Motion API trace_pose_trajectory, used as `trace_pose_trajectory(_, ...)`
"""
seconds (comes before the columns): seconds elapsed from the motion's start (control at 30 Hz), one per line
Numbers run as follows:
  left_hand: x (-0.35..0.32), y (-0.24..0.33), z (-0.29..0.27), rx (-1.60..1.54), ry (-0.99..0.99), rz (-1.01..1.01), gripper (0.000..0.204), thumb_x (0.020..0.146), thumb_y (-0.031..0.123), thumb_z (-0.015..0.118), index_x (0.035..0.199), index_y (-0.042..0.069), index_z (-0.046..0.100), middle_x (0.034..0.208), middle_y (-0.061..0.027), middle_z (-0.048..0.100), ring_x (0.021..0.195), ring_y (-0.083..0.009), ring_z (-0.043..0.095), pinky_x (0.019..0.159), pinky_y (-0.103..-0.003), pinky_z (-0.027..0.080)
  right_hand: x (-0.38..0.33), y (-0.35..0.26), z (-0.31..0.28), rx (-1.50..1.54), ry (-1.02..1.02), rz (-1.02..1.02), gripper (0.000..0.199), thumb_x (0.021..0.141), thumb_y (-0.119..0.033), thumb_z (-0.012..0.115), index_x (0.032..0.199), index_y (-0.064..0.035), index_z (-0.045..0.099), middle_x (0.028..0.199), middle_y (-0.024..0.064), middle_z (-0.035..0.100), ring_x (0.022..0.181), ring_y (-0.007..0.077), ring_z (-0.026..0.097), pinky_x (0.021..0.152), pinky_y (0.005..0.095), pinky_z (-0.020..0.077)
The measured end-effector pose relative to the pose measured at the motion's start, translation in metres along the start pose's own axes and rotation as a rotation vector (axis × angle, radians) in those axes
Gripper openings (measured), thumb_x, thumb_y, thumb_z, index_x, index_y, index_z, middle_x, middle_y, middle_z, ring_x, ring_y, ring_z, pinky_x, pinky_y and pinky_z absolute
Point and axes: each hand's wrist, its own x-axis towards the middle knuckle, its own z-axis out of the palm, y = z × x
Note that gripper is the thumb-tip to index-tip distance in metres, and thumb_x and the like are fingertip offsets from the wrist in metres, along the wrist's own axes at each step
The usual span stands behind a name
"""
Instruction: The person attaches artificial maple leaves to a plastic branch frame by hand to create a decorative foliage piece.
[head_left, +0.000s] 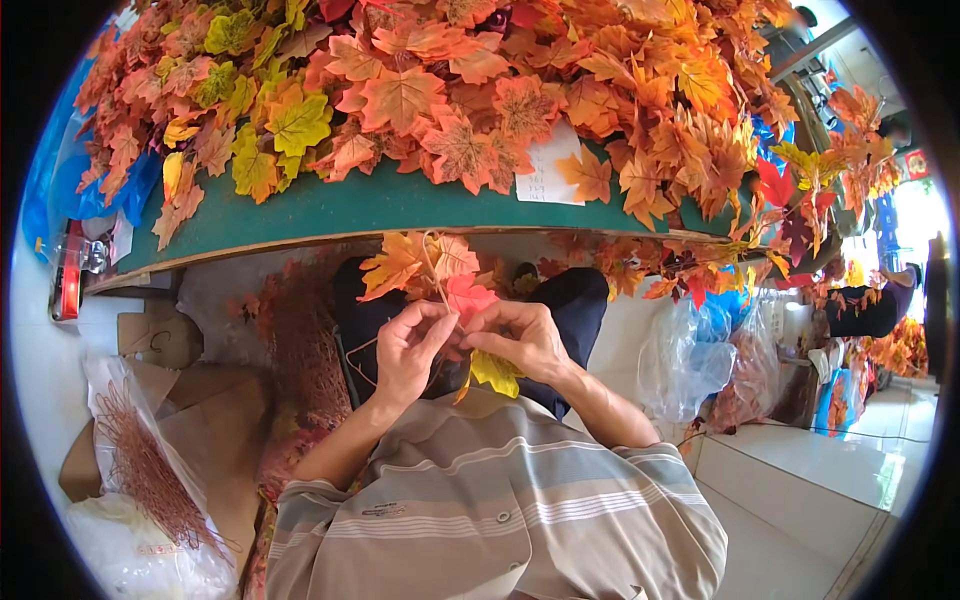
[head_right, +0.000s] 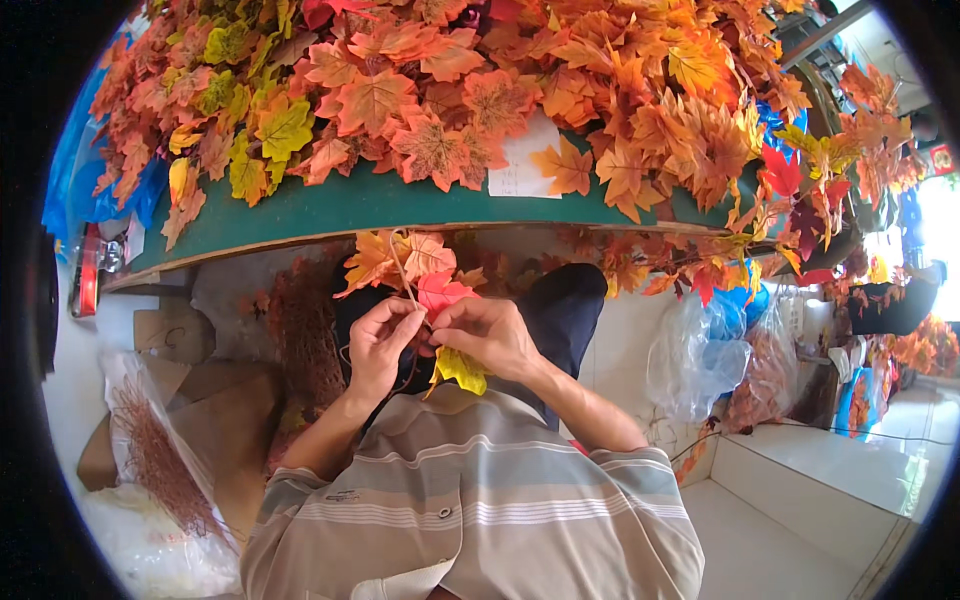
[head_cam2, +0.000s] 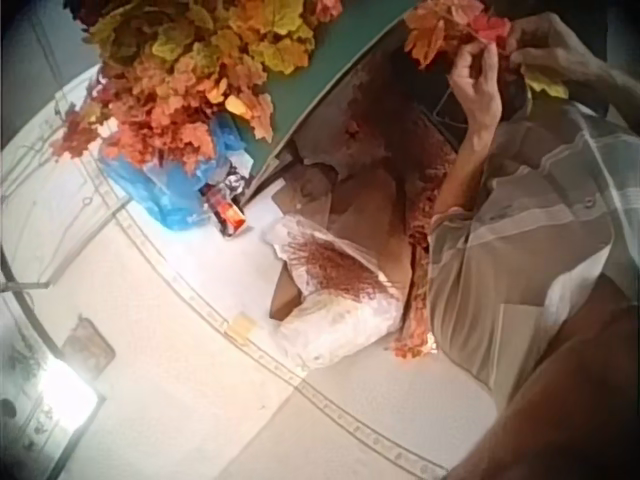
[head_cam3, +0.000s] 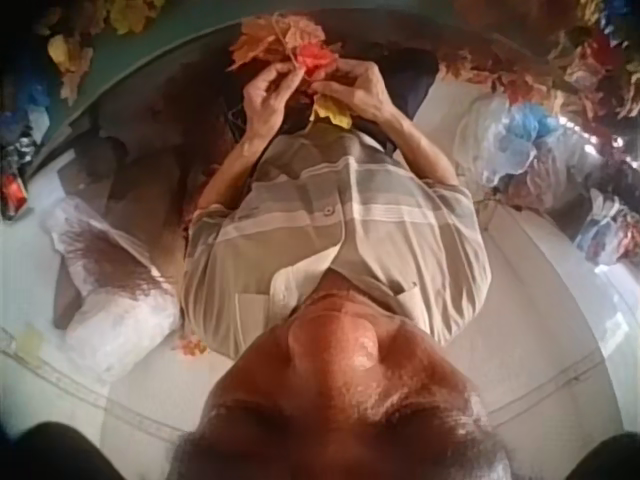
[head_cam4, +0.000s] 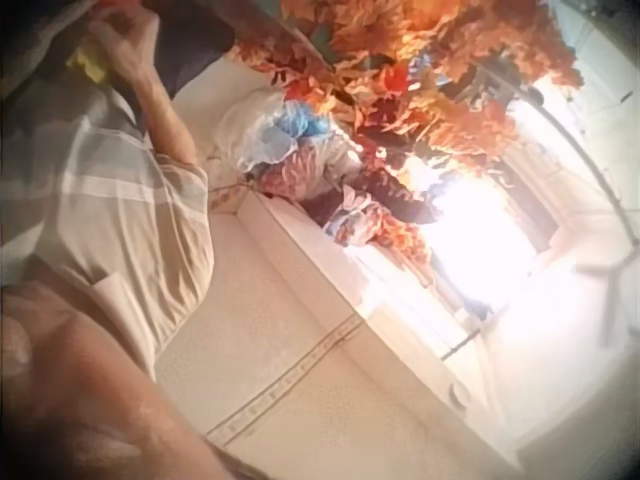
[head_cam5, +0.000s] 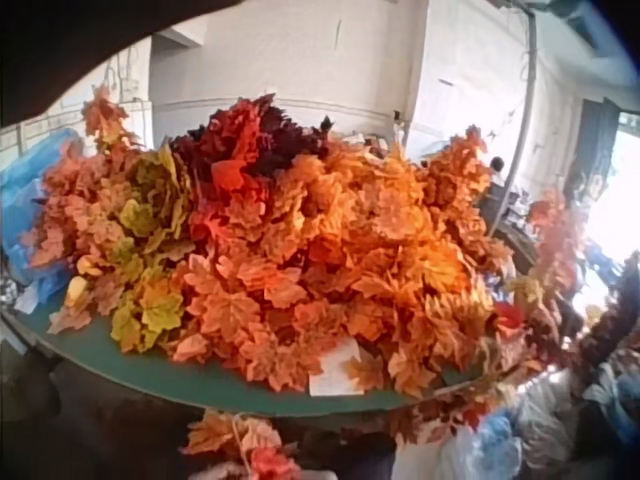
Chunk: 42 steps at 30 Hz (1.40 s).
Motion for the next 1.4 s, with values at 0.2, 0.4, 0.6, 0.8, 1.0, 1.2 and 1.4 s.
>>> trace_pose_trajectory(0.2,0.001,-0.005,0.002,0.137,0.015,0.167,0.008,0.092,0.008,0.059,0.094,0.001,0.060,0.082,-0.0017,0.062,0.072,-0.0066,0.061,0.059,-0.020,0.053,0.001,0.008,-0.002,-0.006,-0.028,-0.028,0.013,0.085,-0.006,0.067,0.092,0.0039,0.063,0.085,0.0060,0.067,0.079,0.0106,0.065,0.069,0.0227,0.0517)
trace_pose_trajectory(0.4,0.001,-0.006,0.004,0.211,0.022,0.227,0.007,0.091,0.006,0.059,0.093,-0.001,0.060,0.082,-0.0013,0.061,0.072,-0.0064,0.061,0.059,-0.019,0.053,0.003,0.018,-0.003,0.050,0.004,-0.024,0.013,0.084,-0.006,0.067,0.092,0.0039,0.064,0.084,0.0065,0.068,0.078,0.0109,0.065,0.069,0.0229,0.0523)
trace_pose_trajectory(0.6,0.000,-0.007,0.004,0.268,0.021,0.270,0.006,0.091,0.005,0.059,0.093,-0.001,0.061,0.082,-0.0009,0.061,0.072,-0.0064,0.061,0.059,-0.020,0.052,0.002,0.011,-0.001,-0.001,0.018,0.016,0.014,0.084,-0.007,0.069,0.091,0.0034,0.064,0.083,0.0074,0.068,0.078,0.0107,0.065,0.068,0.0229,0.0525)
trace_pose_trajectory(0.8,-0.010,-0.013,0.005,0.170,0.024,0.105,0.008,0.091,0.006,0.060,0.094,-0.001,0.061,0.081,-0.0042,0.064,0.069,-0.0081,0.061,0.058,-0.022,0.054,0.008,0.001,-0.002,-0.088,0.079,-0.061,0.013,0.083,-0.008,0.070,0.088,0.0026,0.066,0.078,0.0038,0.066,0.069,0.0062,0.059,0.061,0.0211,0.0483)
trace_pose_trajectory(1.0,-0.006,-0.011,0.000,0.073,0.067,0.135,0.008,0.091,0.006,0.060,0.094,-0.001,0.061,0.080,-0.0035,0.063,0.068,-0.0073,0.060,0.057,-0.022,0.054,0.008,-0.005,-0.004,-0.277,0.042,-0.088,0.009,0.082,-0.007,0.070,0.084,0.0010,0.066,0.075,0.0049,0.068,0.068,0.0063,0.061,0.059,0.0199,0.0459)
trace_pose_trajectory(1.2,-0.006,-0.007,0.000,0.129,0.093,0.205,0.007,0.091,0.005,0.060,0.093,-0.002,0.060,0.082,-0.0025,0.060,0.069,-0.0063,0.059,0.056,-0.021,0.053,0.001,0.002,-0.003,-0.209,0.038,-0.096,0.011,0.080,-0.007,0.071,0.087,0.0010,0.067,0.080,0.0033,0.065,0.070,0.0062,0.058,0.063,0.0210,0.0475)
trace_pose_trajectory(1.4,-0.007,-0.007,0.003,0.222,0.083,0.304,0.004,0.090,0.000,0.059,0.090,-0.004,0.059,0.088,-0.0036,0.059,0.070,-0.0056,0.058,0.058,-0.019,0.049,0.000,0.002,-0.001,-0.145,0.008,-0.106,0.012,0.082,-0.005,0.070,0.089,0.0026,0.065,0.085,0.0037,0.065,0.078,0.0081,0.063,0.068,0.0219,0.0502)
